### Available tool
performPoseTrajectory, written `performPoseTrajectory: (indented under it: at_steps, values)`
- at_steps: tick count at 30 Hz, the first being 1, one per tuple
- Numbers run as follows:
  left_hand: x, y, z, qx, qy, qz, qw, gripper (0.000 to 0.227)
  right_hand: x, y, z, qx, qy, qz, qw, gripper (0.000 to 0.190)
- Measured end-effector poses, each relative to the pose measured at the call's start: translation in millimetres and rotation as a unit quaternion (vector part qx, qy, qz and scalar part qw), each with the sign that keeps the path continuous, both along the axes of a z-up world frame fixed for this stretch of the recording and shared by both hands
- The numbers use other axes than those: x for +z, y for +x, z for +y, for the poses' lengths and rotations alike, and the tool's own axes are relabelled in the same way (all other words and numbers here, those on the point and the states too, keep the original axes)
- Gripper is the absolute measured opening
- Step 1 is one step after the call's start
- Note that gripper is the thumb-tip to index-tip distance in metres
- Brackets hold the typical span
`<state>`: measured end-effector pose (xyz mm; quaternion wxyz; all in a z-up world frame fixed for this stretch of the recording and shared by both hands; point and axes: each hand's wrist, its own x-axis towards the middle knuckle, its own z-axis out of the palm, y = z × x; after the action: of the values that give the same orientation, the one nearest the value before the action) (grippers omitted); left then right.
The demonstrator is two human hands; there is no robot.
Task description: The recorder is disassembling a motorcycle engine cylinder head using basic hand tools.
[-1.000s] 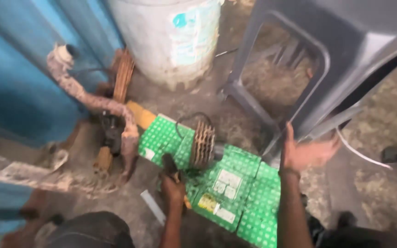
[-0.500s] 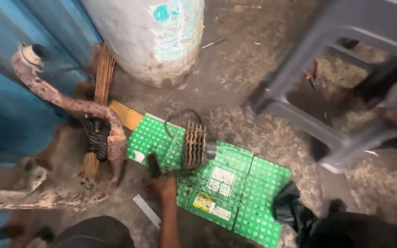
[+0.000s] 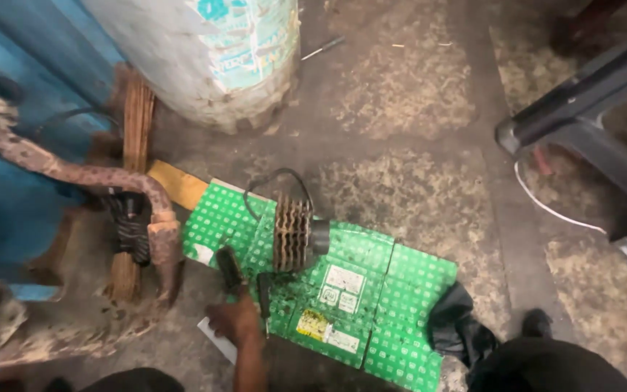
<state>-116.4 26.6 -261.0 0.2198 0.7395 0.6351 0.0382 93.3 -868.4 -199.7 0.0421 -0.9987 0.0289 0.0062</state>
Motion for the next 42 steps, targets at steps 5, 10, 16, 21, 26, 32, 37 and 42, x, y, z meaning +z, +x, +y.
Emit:
performPoseTrajectory:
  at_steps: [5,10,16,21,26,32,37,42]
  values:
    - [11,-8,-14,0.003,-0.090,-0.151,0.984,0.072,-53,-2,283,0.117,0.037,-0.005,0.992,0.041]
    - [23,-6,18,-0.015,-0.094,-0.164,0.982,0.069,-7,-47,448,0.266,0.073,0.005,0.961,0.081]
    - [23,-7,-7,-0.028,-0.139,-0.170,0.975,0.074,-23,-28,418,0.201,0.119,0.159,0.959,0.045]
    - [37,-10,-19,0.046,-0.227,-0.241,0.942,0.076,-42,6,400,0.319,0.046,0.210,0.923,0.045]
    - [-67,-17,-39,0.014,-0.131,-0.212,0.968,0.074,-19,38,393,0.203,0.167,0.282,0.923,0.053]
    - [-28,24,-120,0.037,-0.162,-0.195,0.967,0.062,16,135,401,0.210,0.102,0.153,0.960,0.031]
    - [-12,52,-165,0.082,-0.279,-0.411,0.864,0.067,78,176,439,0.198,0.033,0.069,0.977,0.027]
    - [-49,90,-191,0.121,-0.197,-0.411,0.882,0.074,104,201,462,0.146,-0.045,0.046,0.987,0.021]
